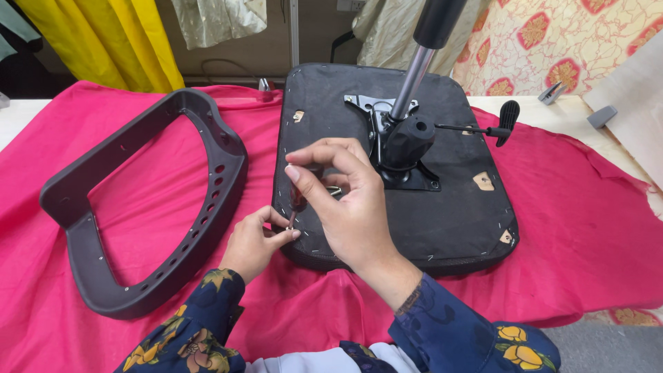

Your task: The person uses a screwdriver to tighten screws into the underside of an overturned chair seat, securing the seat to its metal base. The person works methodically across multiple screw locations on the chair base.

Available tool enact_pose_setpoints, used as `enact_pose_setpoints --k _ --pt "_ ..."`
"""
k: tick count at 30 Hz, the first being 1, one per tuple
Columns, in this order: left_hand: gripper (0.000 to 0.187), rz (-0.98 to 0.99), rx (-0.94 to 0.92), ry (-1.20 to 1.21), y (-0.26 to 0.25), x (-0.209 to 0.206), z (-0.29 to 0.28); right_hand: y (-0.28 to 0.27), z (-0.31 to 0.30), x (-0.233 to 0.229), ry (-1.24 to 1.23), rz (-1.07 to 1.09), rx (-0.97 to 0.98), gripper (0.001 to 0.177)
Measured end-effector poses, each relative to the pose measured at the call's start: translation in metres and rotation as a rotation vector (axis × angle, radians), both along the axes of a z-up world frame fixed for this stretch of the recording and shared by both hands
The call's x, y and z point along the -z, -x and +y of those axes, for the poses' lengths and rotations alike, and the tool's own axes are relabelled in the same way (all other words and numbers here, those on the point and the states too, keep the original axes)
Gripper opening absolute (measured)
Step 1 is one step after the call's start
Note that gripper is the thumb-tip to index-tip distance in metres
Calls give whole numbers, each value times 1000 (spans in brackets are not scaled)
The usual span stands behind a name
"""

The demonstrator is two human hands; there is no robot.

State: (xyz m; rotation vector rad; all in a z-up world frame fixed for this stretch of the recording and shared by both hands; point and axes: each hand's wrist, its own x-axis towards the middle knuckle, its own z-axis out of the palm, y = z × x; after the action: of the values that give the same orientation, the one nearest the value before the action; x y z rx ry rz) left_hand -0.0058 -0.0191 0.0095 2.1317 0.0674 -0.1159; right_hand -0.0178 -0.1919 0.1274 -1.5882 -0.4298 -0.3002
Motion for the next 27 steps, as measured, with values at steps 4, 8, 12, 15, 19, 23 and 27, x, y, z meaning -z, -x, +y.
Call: enact_pose_setpoints --k 4,8,12,15,19,23,27 --pt "35 3 29 -141 -1 -7 -4 -4 -2 -3 -55 20 -55 25" --pt "39 -6 108 -29 0 -3 1 -7 -4 -5 -81 39 -89 25" --pt "27 -75 220 75 2 8 11 -9 -3 -4 163 -202 48 20" --pt "27 -1 218 213 -1 15 15 -10 -1 -4 134 -128 15 17" --pt "27 78 215 279 -6 20 20 -10 -3 -9 78 -39 -79 21" --pt "24 100 186 226 -9 22 20 -11 2 -16 70 -33 -89 23" --pt "22 115 158 240 -9 20 21 -10 8 -18 145 -149 -27 19"
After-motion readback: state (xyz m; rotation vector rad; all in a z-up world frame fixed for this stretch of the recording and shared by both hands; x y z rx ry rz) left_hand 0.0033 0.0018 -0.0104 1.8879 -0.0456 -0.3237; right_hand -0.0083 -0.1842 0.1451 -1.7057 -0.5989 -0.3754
